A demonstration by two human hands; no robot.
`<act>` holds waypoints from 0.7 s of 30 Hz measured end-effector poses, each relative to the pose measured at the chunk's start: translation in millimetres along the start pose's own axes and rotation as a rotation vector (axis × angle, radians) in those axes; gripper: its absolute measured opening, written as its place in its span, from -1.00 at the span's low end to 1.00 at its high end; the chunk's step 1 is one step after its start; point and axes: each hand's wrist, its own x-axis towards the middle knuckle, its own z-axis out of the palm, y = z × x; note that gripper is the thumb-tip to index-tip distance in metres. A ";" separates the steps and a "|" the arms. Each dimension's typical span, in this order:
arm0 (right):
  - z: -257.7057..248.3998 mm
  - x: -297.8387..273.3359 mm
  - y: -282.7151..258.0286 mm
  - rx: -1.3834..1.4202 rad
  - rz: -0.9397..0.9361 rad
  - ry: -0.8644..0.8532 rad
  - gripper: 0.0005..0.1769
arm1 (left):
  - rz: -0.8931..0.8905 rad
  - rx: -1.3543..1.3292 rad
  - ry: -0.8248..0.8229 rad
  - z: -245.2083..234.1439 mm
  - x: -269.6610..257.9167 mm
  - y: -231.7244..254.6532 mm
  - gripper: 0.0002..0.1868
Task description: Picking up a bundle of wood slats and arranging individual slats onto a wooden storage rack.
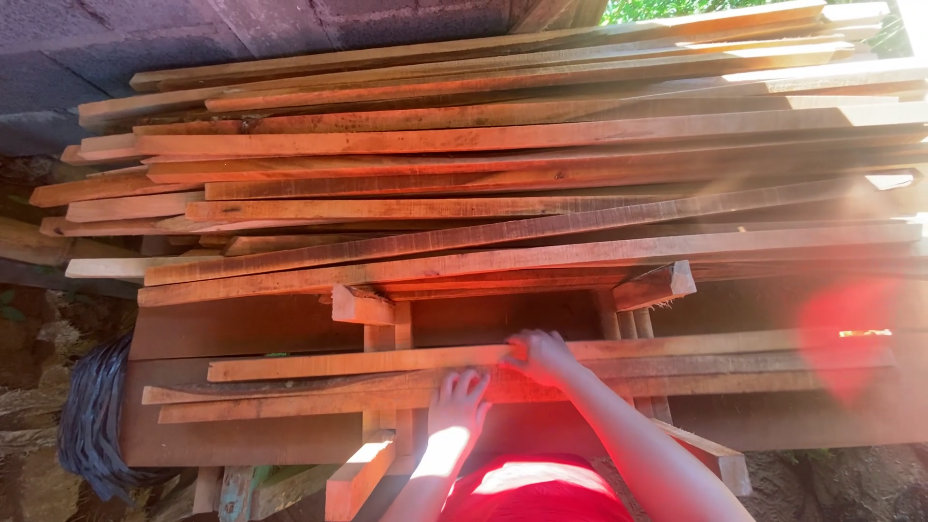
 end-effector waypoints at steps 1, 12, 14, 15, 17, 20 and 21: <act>-1.9 3.5 -0.4 -0.001 0.000 -0.001 -0.34 | -0.001 -0.001 0.000 0.9 5.6 -2.3 -0.45; -40.0 19.6 -21.1 0.160 -0.156 0.317 -0.64 | 0.056 -0.088 -0.089 -5.8 26.1 -16.1 -0.44; -79.9 38.3 -41.2 0.175 -0.229 0.468 -0.74 | 0.052 -0.088 -0.069 -8.0 36.9 -18.2 -0.44; -93.7 39.2 -50.9 0.195 -0.290 0.606 -0.84 | 0.040 -0.096 -0.066 -8.0 32.1 -15.3 -0.44; -129.8 66.5 -49.7 0.075 -0.253 0.692 -0.76 | 0.014 -0.113 -0.104 -8.5 30.7 -13.5 -0.43; -164.8 109.2 -22.4 -0.129 -0.135 0.756 -0.52 | -0.064 -0.162 -0.144 -19.1 53.8 -11.1 -0.42; -171.6 121.7 -9.4 -0.208 -0.047 0.721 -0.36 | -0.123 -0.202 -0.159 -24.3 63.0 -9.2 -0.42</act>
